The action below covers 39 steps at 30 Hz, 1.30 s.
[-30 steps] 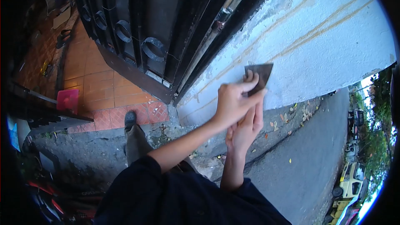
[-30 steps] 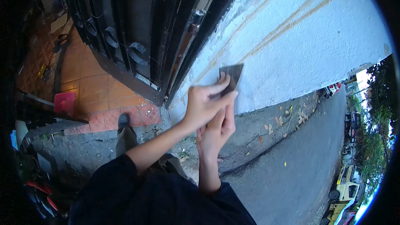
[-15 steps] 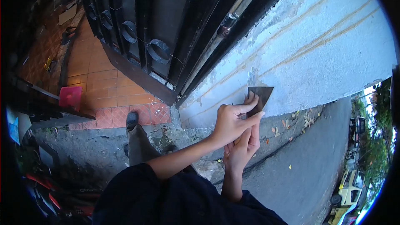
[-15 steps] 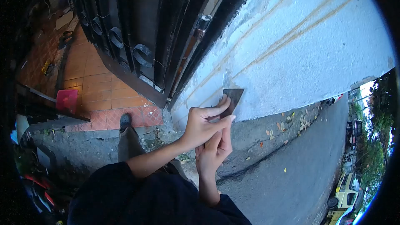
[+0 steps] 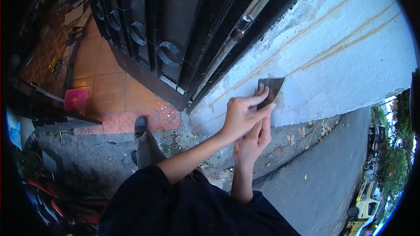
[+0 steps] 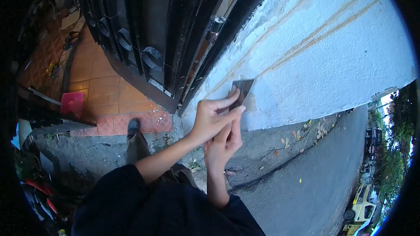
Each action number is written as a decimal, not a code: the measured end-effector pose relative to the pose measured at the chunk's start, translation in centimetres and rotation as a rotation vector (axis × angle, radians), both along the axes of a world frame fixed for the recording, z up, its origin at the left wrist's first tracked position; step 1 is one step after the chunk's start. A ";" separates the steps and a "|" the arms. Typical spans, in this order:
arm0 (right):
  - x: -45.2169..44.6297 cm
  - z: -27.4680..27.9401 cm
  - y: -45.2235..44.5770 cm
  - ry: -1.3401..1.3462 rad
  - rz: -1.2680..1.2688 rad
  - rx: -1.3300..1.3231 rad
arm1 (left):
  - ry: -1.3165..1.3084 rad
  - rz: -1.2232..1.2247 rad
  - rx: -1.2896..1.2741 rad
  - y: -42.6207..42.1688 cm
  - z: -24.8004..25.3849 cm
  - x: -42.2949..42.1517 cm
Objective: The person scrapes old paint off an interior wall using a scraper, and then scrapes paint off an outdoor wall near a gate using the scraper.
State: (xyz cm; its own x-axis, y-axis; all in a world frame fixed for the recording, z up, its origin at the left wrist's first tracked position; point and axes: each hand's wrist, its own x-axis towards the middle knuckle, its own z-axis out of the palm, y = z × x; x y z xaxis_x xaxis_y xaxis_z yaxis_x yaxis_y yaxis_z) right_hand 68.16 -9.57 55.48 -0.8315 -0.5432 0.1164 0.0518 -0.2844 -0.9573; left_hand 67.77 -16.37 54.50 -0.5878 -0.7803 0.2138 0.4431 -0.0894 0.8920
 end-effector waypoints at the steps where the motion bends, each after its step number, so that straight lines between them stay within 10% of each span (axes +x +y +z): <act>1: 0.5 0.1 0.1 0.043 -0.084 0.037 | 0.017 0.028 -0.061 0.6 -0.5 0.1; 30: 1.1 1.4 -0.6 0.064 -0.189 0.058 | 0.045 0.116 -0.338 -0.5 0.7 0.3; 34: -0.9 1.4 -2.2 0.031 0.002 -0.059 | 0.034 -0.056 0.038 -2.7 2.5 -0.5; 39: 1.1 0.8 -2.0 0.116 -0.151 0.002 | 0.100 0.109 -0.357 -2.0 0.2 -0.1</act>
